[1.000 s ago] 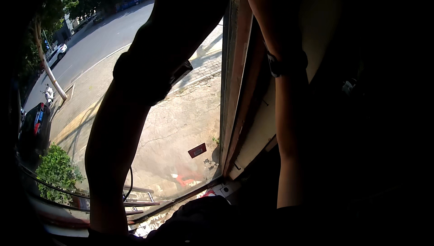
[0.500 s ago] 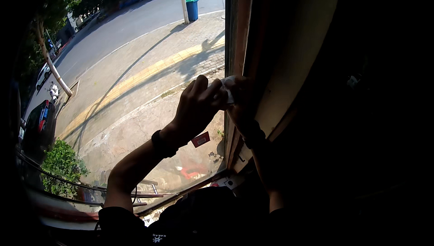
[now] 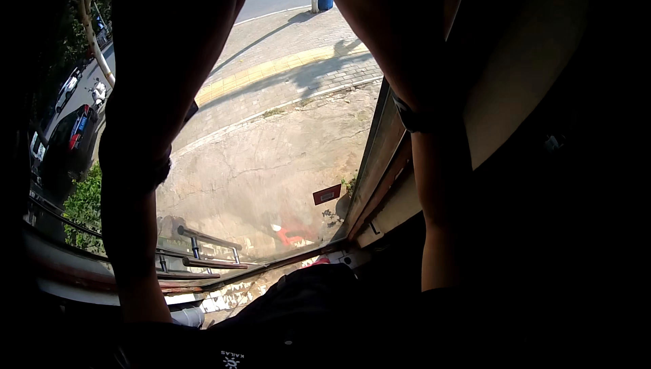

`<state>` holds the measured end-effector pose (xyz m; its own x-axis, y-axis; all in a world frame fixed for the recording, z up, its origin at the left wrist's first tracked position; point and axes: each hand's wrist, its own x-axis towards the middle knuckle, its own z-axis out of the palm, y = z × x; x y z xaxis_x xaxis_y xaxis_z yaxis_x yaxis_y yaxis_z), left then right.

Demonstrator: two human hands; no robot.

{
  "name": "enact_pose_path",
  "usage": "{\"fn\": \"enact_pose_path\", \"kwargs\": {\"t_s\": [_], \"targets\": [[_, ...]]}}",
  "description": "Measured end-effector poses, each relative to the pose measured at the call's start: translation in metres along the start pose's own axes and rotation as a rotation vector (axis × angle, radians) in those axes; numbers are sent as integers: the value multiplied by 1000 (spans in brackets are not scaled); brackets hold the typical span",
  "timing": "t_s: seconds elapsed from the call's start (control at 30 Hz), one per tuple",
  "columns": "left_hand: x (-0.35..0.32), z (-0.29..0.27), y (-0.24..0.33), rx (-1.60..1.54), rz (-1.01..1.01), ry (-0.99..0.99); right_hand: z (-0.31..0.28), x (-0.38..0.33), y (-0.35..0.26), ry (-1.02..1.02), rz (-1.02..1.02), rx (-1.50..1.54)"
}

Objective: The person cleans a large glass window and door using a cloth. They wipe the glass surface and the metal frame, moving a red plastic stool to access different areas. The person also folds the cloth and wipes the metal door handle.

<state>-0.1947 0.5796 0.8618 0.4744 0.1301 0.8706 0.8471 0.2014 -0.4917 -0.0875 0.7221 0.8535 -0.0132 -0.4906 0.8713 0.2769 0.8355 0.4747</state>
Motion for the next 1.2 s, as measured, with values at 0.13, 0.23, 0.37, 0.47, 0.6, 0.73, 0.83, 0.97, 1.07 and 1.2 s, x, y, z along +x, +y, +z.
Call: {"fn": "enact_pose_path", "kwargs": {"t_s": [0.13, 0.23, 0.37, 0.47, 0.6, 0.73, 0.83, 0.97, 1.07, 1.2], "targets": [[-129, -11, 64, 66, -65, -427, -30, -105, -86, -325, 345, 193], [-211, -47, 110, -99, -16, -641, -72, -177, -150, -627, 491, 377], [-230, -53, 118, -369, -152, -703, -86, -191, -162, -834, 538, 488], [-154, -61, 58, -171, -114, -427, -60, -112, -133, -442, 421, 344], [-11, -74, -39, 53, 57, 20, -24, 35, -69, 71, 161, 223], [-23, -66, -60, 83, 37, -70, 23, 64, -57, 78, 136, 340], [-105, -71, -35, 92, -67, -329, 18, -36, -124, -215, 201, 284], [-206, -116, 30, -21, -124, -539, -30, -114, -214, -484, 481, 524], [-288, -140, 64, -165, -172, -747, -52, -166, -255, -748, 484, 720], [-261, -152, 36, -218, -164, -667, -42, -134, -248, -699, 409, 682]]}}
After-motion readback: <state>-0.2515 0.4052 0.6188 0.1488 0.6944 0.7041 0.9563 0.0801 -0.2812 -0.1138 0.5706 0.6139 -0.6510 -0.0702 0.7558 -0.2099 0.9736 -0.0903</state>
